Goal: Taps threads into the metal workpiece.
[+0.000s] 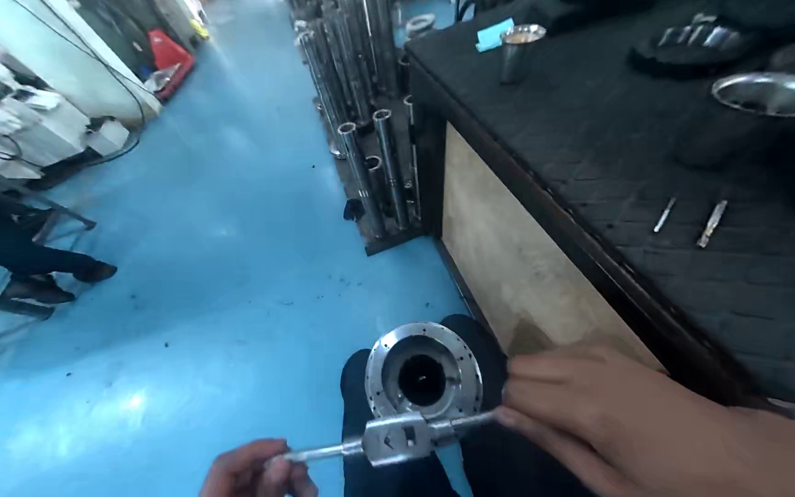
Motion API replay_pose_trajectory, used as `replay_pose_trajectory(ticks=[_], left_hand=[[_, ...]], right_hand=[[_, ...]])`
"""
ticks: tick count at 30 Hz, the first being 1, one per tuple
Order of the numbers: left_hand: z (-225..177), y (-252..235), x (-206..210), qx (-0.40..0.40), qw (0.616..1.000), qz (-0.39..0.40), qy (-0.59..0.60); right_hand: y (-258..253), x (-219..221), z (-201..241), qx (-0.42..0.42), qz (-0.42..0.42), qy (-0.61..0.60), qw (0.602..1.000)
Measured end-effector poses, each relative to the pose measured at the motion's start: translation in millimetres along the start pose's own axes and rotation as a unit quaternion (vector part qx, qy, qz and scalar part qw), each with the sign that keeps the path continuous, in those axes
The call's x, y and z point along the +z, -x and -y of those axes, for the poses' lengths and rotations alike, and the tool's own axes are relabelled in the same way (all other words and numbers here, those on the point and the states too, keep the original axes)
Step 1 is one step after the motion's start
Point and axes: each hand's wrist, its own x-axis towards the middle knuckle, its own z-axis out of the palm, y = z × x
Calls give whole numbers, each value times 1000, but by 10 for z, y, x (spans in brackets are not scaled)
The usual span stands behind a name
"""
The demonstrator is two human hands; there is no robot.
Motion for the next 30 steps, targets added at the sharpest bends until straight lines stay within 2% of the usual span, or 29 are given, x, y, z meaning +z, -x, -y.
replay_pose_trajectory(ticks=[7,11,15,21,25,30], left_hand=[[145,-464,43,-15,999,11,43],[163,-448,24,-14,998,5,63],[166,-317,-51,3,997,20,68],[48,-64,13,-2,996,-12,89],[-77,282,62,-8,995,-12,98],[-154,702,214,8,996,-1,93]], right_hand=[[160,-74,459,16,73,-24,997],[158,-113,534,67,95,-2,993],[103,-124,438,75,86,66,991],[43,-90,238,44,34,136,989],[-227,-178,35,17,76,159,984],[-812,-117,-139,-19,130,192,973]])
